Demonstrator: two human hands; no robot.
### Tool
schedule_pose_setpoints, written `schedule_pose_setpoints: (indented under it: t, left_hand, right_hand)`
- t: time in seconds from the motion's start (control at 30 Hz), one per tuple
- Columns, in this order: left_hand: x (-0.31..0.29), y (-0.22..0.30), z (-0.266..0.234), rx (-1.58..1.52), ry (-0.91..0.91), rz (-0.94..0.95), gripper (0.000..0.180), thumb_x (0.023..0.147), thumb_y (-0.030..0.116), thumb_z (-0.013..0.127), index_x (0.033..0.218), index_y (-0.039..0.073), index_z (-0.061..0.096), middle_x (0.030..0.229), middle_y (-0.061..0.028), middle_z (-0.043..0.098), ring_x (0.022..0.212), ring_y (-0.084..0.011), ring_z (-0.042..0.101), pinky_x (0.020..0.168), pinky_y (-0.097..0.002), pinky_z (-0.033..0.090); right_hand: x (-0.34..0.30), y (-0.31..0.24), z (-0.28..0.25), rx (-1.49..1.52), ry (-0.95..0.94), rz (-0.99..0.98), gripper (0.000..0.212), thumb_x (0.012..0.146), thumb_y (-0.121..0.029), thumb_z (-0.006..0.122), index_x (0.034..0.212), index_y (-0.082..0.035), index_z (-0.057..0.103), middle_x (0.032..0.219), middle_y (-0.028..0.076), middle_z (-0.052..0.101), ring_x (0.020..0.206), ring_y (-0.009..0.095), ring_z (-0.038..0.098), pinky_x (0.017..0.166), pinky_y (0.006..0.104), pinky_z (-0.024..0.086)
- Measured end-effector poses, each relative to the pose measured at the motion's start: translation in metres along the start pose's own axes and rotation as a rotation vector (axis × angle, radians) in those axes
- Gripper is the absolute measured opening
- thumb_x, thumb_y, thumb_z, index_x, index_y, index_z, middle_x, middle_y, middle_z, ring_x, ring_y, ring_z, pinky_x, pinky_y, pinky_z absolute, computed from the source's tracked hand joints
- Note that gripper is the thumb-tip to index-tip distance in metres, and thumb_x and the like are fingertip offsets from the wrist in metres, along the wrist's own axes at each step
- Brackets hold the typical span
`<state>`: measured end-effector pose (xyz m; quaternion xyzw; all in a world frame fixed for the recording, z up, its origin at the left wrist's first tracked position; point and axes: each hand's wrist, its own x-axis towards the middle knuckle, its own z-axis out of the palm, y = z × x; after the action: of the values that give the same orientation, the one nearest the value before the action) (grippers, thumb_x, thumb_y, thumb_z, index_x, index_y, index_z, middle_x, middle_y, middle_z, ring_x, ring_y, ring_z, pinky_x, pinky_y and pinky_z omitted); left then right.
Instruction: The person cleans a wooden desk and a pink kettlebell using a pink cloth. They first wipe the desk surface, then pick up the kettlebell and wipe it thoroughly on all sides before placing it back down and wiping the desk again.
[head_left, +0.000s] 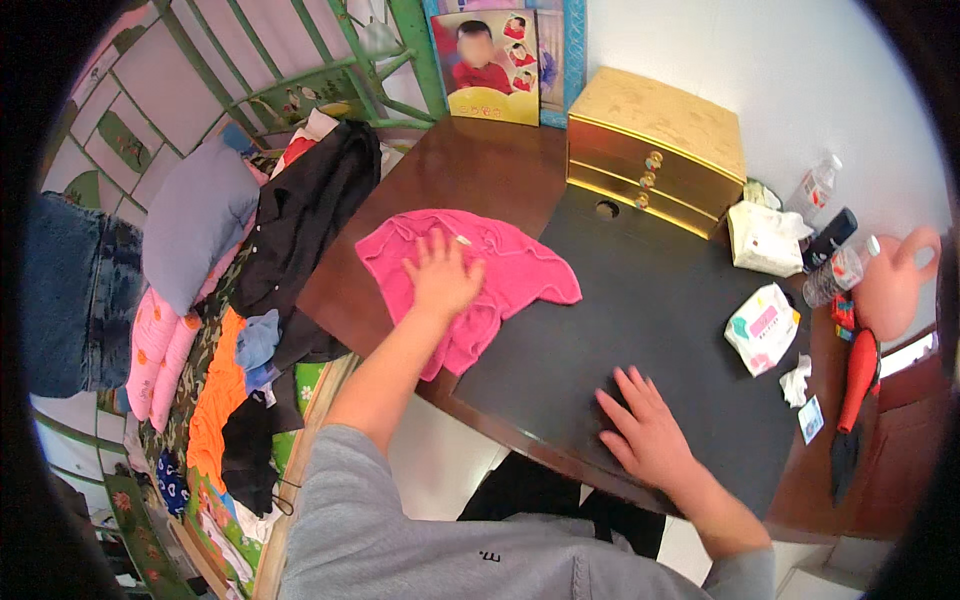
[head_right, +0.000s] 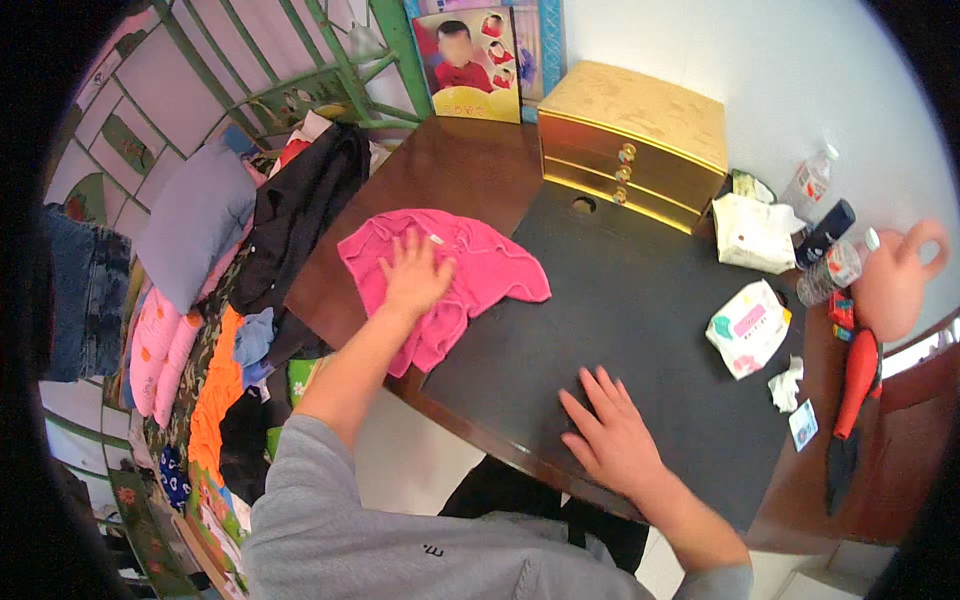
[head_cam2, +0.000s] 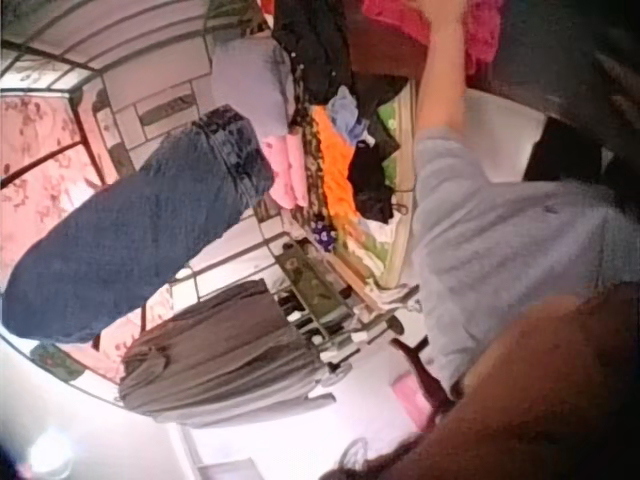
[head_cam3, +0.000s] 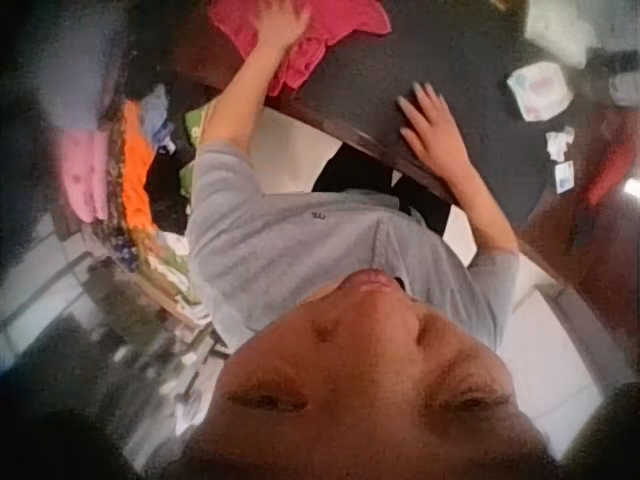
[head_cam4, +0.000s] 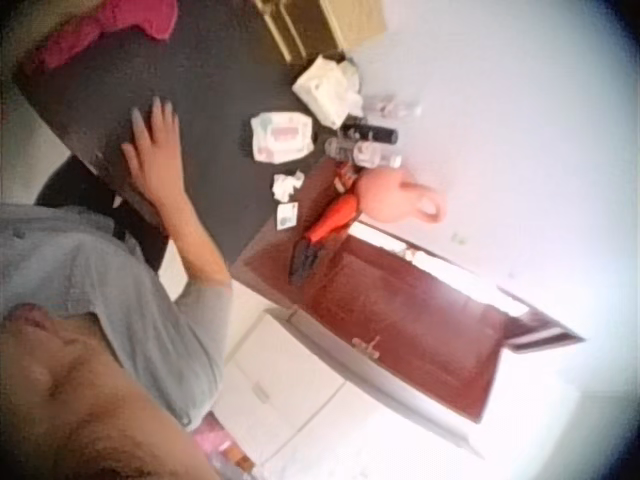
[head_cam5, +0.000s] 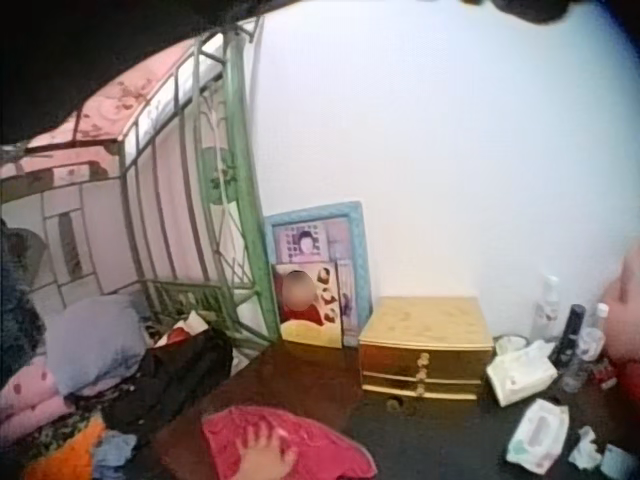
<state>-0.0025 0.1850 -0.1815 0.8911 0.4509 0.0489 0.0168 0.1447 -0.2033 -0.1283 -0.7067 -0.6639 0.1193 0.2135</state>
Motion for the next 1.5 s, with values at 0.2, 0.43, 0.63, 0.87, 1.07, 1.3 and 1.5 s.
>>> schedule_pose_setpoints:
  t: [0.2,0.43,0.63,0.87,1.07,1.3,1.5]
  left_hand:
    - [0.054,0.080,-0.002,-0.040,-0.031,0.367,0.083,0.096,0.075,0.043,0.164,0.029,0.032,0.172,-0.0134,0.023,0.157,-0.0459,0.016,0.118,-0.0769,0.012]
    - [0.177,0.085,0.014,-0.085,-0.084,0.201,0.079,0.096,0.076,0.038,0.163,0.035,0.034,0.174,-0.0033,0.019,0.160,-0.0391,0.012,0.121,-0.0739,0.004]
    - [0.243,0.050,0.008,-0.080,-0.136,0.101,0.078,0.097,0.076,0.038,0.163,0.035,0.033,0.175,-0.0006,0.016,0.161,-0.0327,0.012,0.124,-0.0703,0.005]
    - [0.302,-0.025,0.005,-0.064,-0.118,-0.091,0.079,0.097,0.075,0.039,0.164,0.034,0.032,0.175,-0.0007,0.015,0.161,-0.0318,0.011,0.124,-0.0694,0.006]
    - [0.298,-0.063,0.013,-0.044,-0.023,-0.171,0.075,0.100,0.071,0.036,0.164,0.032,0.032,0.175,-0.0019,0.017,0.161,-0.0300,0.015,0.126,-0.0657,0.009]
    - [0.215,-0.111,0.007,-0.003,-0.040,-0.216,0.074,0.101,0.066,0.037,0.165,0.031,0.028,0.175,-0.0028,0.016,0.161,-0.0320,0.012,0.125,-0.0658,0.008]
    - [0.100,-0.132,-0.014,0.032,-0.053,-0.372,0.074,0.101,0.066,0.038,0.165,0.029,0.031,0.175,-0.0053,0.017,0.161,-0.0340,0.013,0.124,-0.0684,0.010]
  right_hand:
    - [-0.010,-0.005,0.003,-0.018,-0.101,0.035,0.058,0.089,-0.030,0.075,0.141,-0.010,0.060,0.156,0.023,0.044,0.147,0.045,0.040,0.121,0.0595,0.032]
    - [0.200,0.027,0.005,-0.190,0.092,-0.225,0.068,0.092,-0.032,0.071,0.148,0.001,0.049,0.159,0.026,0.040,0.148,0.044,0.038,0.122,0.0533,0.033]
    - [0.385,0.108,0.066,-0.366,0.371,0.025,0.071,0.100,-0.043,0.061,0.151,0.004,0.045,0.159,0.029,0.038,0.148,0.047,0.036,0.122,0.0532,0.030]
    - [0.499,0.113,0.086,-0.362,0.179,0.215,0.072,0.099,-0.067,0.044,0.159,-0.027,0.044,0.166,0.027,0.030,0.154,0.049,0.024,0.126,0.0604,0.014]
    - [0.525,0.099,0.095,-0.350,0.104,0.161,0.071,0.097,-0.066,0.045,0.159,-0.031,0.044,0.168,0.024,0.026,0.156,0.047,0.019,0.127,0.0596,0.009]
    - [0.479,0.029,0.107,-0.349,-0.026,-0.004,0.075,0.100,-0.063,0.044,0.162,-0.022,0.037,0.169,0.022,0.026,0.157,0.043,0.021,0.127,0.0581,0.009]
    - [0.414,-0.040,0.129,-0.302,-0.128,-0.128,0.073,0.103,-0.057,0.042,0.162,-0.015,0.037,0.171,0.017,0.025,0.159,0.038,0.019,0.128,0.0552,0.009]
